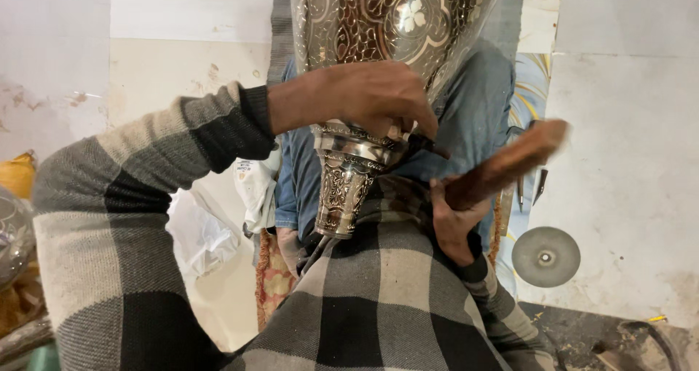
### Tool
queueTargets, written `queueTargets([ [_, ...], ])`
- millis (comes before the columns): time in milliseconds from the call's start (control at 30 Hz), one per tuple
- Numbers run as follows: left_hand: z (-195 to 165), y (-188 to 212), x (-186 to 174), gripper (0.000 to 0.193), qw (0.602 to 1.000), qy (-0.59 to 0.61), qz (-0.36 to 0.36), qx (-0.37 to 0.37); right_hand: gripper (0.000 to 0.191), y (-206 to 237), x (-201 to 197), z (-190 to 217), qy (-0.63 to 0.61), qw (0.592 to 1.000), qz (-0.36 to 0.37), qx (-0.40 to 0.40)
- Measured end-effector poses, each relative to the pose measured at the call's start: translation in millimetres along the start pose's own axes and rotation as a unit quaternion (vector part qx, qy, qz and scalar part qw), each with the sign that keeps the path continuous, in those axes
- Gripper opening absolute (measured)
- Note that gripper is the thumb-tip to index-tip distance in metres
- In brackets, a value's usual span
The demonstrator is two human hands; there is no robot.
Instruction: The person sits on the floor holding a large engraved brass vase between the legs and hammers a small punch against the vase's decorated surface with a wooden mallet, repositioning the punch by hand to work successive spots on the metal ornamentation.
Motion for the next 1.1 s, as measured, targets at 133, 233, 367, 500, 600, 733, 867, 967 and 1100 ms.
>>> queueTargets([
  [133,3.7,-6.1,-0.2,0.046,0.999,0.000,0.048,-0.014,0.020,-4.8,7.2,-4.5,0.037,0.999,0.018,0.032],
  [233,2.3,-10.0,-2.2,0.037,0.999,0.003,0.050,0.018,0.019,-4.9,8.6,2.9,-0.041,0.998,-0.020,-0.048],
  [367,1.3,-12.4,-4.8,0.036,0.998,0.016,0.031,0.048,0.022,-5.9,13.0,8.7,0.100,0.993,-0.007,-0.061],
  [500,0.6,-17.9,-6.0,0.039,0.994,0.041,0.006,0.099,0.024,-6.2,12.5,11.0,0.094,0.995,-0.014,-0.033],
  [600,6.5,-15.4,-3.2,0.027,0.996,0.051,0.076,0.018,0.023,-4.6,12.1,8.4,0.076,0.996,-0.023,-0.032],
  [733,3.1,-9.7,-2.5,0.037,0.997,0.009,-0.017,0.079,0.021,-3.2,9.0,-1.4,-0.045,0.998,-0.018,0.033],
  [867,3.3,-2.8,1.3,0.039,0.999,-0.013,-0.033,0.029,0.017,-7.5,-2.1,-7.0,0.068,0.998,-0.017,0.003],
  [967,1.7,2.9,0.2,0.043,0.997,-0.044,-0.067,0.016,0.018,-11.7,-9.6,-10.6,0.071,0.997,-0.005,0.006],
  [1100,-0.2,9.8,1.7,0.046,0.991,-0.064,-0.120,0.006,0.025,-9.6,-14.4,-11.2,0.014,0.999,-0.032,0.006],
])
Point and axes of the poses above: each hand's wrist, its own y-axis away from the middle knuckle, its own x-axis out of the palm, z = x × y, the point moved 3 cm from there along -y, towards the middle knuckle, and after that the axes turned 15 degrees about x, right-handed, at the moved point
